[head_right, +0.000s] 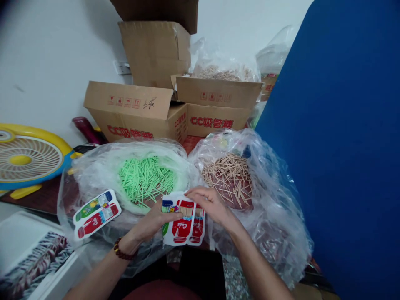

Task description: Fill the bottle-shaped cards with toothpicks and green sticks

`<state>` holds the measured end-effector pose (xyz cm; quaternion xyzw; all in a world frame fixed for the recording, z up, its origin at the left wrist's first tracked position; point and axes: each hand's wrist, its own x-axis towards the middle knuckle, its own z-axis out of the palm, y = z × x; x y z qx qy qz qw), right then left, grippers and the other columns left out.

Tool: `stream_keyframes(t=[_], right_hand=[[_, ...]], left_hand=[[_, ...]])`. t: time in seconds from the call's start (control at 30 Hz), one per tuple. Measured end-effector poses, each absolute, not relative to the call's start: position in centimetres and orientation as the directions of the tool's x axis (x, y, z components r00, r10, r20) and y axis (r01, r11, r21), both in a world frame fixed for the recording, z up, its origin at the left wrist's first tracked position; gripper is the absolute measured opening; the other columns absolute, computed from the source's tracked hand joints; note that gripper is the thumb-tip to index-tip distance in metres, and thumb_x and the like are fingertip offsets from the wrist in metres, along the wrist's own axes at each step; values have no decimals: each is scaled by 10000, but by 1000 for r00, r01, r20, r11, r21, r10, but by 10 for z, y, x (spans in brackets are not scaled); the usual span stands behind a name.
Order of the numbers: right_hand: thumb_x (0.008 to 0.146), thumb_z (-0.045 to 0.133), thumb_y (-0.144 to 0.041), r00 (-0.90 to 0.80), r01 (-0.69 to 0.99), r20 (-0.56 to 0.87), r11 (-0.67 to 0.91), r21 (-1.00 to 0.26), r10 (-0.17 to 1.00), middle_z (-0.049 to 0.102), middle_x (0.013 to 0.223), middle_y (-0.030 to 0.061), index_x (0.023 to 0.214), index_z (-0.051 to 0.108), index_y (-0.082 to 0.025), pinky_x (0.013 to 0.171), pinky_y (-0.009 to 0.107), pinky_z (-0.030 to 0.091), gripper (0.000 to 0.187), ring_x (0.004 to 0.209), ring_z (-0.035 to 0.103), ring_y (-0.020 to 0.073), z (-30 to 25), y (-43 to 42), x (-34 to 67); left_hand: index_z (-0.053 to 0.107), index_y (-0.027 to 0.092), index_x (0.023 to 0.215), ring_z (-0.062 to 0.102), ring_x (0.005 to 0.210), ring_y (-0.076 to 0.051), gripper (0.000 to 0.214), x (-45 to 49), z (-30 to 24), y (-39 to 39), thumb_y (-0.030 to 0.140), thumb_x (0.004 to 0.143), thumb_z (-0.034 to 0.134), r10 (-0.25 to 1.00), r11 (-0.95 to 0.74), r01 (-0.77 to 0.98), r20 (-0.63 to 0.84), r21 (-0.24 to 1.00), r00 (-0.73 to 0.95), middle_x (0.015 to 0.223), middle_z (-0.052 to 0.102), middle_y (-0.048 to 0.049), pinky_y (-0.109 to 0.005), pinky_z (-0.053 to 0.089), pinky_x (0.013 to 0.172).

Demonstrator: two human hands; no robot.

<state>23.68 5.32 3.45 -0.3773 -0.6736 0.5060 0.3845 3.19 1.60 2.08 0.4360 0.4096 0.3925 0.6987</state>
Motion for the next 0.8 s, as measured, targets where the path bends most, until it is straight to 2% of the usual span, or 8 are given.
stream_keyframes(t=[0.07,0.17,0.3,0.4,0.5,0.63,0.73,0.8], right_hand=[[837,605,-388,-317,75,98,128,-989,943,700,887,23,902,696,-208,795,302,488,212,838,635,169,29,48,236],[750,703,-343,-430,72,-66,-39,-997,900,679,853,-1,993,651,-213,632,247,486,280,701,607,138,7,30,228],[761,678,-333,-489,141,-219,-171,-975,845,658,766,-17,919,654,-183,542,219,444,220,583,550,111,-25,6,225],[770,657,-376,-405,188,-201,-134,-973,892,685,854,6,995,649,-185,658,274,482,296,712,603,164,-35,8,236],[770,636,-410,-300,411,-149,-13,-911,942,681,835,16,926,652,-197,702,305,475,265,777,607,204,-37,19,243],[776,606,-390,-141,705,-82,42,-708,987,641,937,37,924,604,-210,737,318,447,232,837,601,215,-39,26,240],[730,650,-435,-26,734,-90,-42,-678,996,599,1093,81,1084,531,-199,762,336,448,442,952,599,246,-44,29,236],[692,684,-460,-30,713,-134,-73,-697,991,614,1092,80,1100,524,-208,784,352,448,505,991,599,264,-48,34,235]], left_hand=[[655,137,1044,664,832,-222,371,27,20,11,215,696,761,918,303,-201,-228,932,325,956,728,-82,-321,513,767],[649,123,1022,663,866,-243,314,23,11,-1,265,749,711,909,316,-147,-255,937,329,954,724,-87,-343,504,799],[618,147,1022,638,876,-252,320,28,-10,-18,334,768,672,942,201,124,-226,972,248,957,701,-70,-361,492,797],[552,177,1114,584,975,-270,393,34,-28,-23,268,748,663,993,-6,443,-45,897,107,1041,643,-78,-421,446,890],[533,159,1110,514,1077,-297,397,37,-47,-19,165,723,626,989,-138,665,137,734,54,1114,560,-116,-481,394,959],[496,155,1139,393,1240,-314,431,32,-68,-8,174,730,630,963,-218,711,265,668,47,1309,390,-158,-497,348,1024],[402,159,1266,384,1267,-314,589,27,-71,-1,219,735,649,974,-201,668,221,716,57,1326,399,-165,-504,328,1045],[291,167,1372,380,1281,-329,763,24,-68,4,251,718,674,986,-158,650,157,743,60,1339,421,-172,-521,305,1056]])
